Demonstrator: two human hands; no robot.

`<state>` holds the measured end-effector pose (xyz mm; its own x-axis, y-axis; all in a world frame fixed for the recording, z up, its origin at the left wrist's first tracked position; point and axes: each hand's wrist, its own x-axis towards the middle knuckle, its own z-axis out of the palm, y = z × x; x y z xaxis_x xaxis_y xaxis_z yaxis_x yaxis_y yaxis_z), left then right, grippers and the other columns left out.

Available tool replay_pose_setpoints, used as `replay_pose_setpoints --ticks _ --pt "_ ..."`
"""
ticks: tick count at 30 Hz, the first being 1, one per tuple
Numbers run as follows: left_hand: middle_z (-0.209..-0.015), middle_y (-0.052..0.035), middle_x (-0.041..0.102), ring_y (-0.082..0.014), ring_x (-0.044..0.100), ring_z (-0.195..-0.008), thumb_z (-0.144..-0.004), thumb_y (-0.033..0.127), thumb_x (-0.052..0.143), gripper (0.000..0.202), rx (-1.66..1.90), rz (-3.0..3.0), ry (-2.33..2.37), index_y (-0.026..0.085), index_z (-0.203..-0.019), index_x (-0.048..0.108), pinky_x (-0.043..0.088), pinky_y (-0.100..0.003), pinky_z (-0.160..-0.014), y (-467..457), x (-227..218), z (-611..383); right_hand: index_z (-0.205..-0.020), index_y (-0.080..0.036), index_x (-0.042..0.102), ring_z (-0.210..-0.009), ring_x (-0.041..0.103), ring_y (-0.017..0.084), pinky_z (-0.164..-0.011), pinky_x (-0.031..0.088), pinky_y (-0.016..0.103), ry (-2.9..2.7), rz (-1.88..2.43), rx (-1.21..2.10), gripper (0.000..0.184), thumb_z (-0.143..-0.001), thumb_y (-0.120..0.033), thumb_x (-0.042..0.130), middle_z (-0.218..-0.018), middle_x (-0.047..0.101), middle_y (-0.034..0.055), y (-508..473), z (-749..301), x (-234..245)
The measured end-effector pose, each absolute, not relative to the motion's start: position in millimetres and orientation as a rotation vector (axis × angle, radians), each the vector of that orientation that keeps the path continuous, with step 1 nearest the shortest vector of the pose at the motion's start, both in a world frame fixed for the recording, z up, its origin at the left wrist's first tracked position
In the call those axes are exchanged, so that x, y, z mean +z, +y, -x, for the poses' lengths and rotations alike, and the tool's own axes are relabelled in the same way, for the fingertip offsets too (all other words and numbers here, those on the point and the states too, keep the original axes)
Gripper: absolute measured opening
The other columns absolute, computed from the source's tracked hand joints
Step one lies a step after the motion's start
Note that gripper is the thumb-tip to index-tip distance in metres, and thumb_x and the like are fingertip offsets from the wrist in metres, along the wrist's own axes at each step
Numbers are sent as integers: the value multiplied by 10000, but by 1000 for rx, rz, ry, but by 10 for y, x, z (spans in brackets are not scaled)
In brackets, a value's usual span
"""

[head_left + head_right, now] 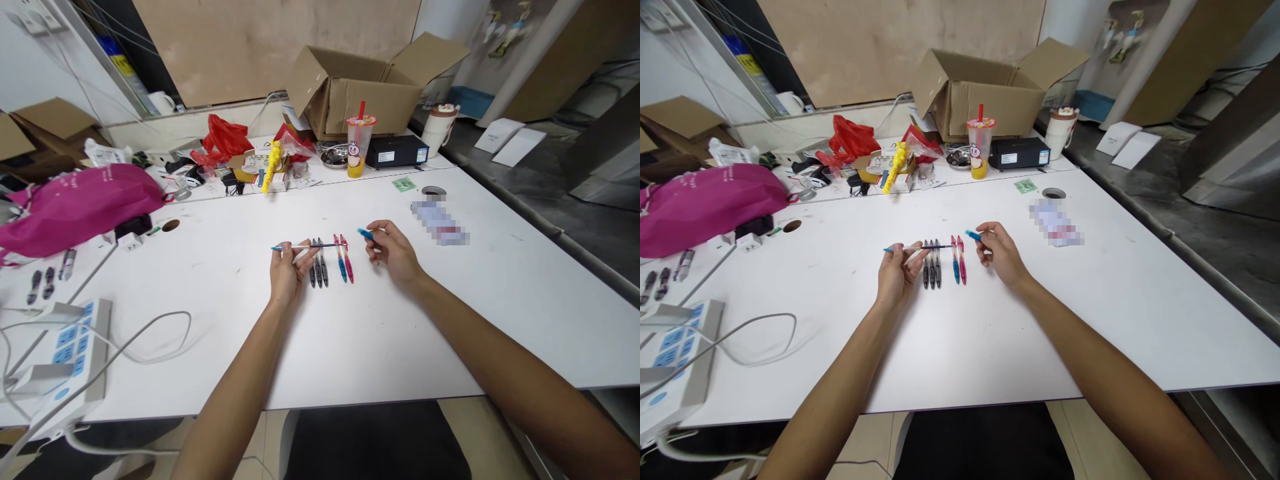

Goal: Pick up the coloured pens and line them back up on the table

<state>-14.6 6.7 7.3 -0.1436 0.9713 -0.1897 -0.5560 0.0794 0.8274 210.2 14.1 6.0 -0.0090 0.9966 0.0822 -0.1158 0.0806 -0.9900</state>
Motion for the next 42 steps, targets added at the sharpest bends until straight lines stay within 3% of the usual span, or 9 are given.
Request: replay_pose_setpoints --ticks 4,9,12,17,25,29,34,42 --pt "-1074 -81 770 -183 791 -896 -1014 368 590 185 1443 -625 921 234 -995 463 602 -247 -741 40 96 113 -979 -214 688 -580 388 134 -513 376 293 -1246 1072 1288 281 -864 -456 601 -683 407 -31 104 -2043 16" --pt "-1066 -78 766 -195 789 -897 -967 417 659 260 1421 -694 883 242 -1022 475 598 -267 -751 29 67 81 -945 -199 738 -593 395 120 -559 361 293 -1366 1260 1117 432 -790 -602 757 -679 486 -31 68 -1988 -7" --pt "-1072 -80 759 -205 790 -898 -953 426 677 283 1415 -720 866 242 -1035 479 596 -265 -725 25 55 75 -833 -190 724 -617 403 125 -573 347 292 -1394 1267 1078 471 -782 -658 749 -685 509 -20 67 -1980 -27" --pt "-1101 -78 762 -214 790 -920 -960 417 665 260 1410 -731 867 247 -1038 484 595 -241 -673 12 70 80 -669 -194 610 -586 304 116 -531 250 286 -1403 1313 1032 511 -810 -673 717 -618 359 -44 49 -1969 -36" --pt "-1188 -132 765 -207 753 -1048 -991 389 620 201 1522 -692 1017 216 -1042 529 583 -245 -688 57 74 161 -820 -177 719 -600 324 118 -543 275 281 -1363 1321 1001 477 -815 -653 717 -655 415 -32 82 -2007 -40" --pt "-1227 -132 750 -191 748 -1020 -994 375 614 183 1598 -661 1054 212 -1046 550 572 -252 -727 89 81 244 -820 -171 723 -616 350 123 -553 297 284 -1339 1326 980 487 -802 -658 724 -668 457 -20 104 -2035 -31" --pt "-1170 -110 743 -168 757 -945 -967 343 661 190 1583 -669 1024 194 -1045 573 567 -226 -699 91 73 236 -741 -176 678 -594 319 116 -541 274 285 -1349 1344 982 497 -800 -668 720 -626 395 -39 99 -2040 -19" --pt "-1094 -100 749 -187 779 -910 -945 349 700 247 1442 -751 944 188 -1054 547 583 -227 -679 55 33 109 -836 -161 752 -580 308 113 -559 268 289 -1417 1355 965 514 -856 -666 662 -620 408 -43 40 -1987 45"
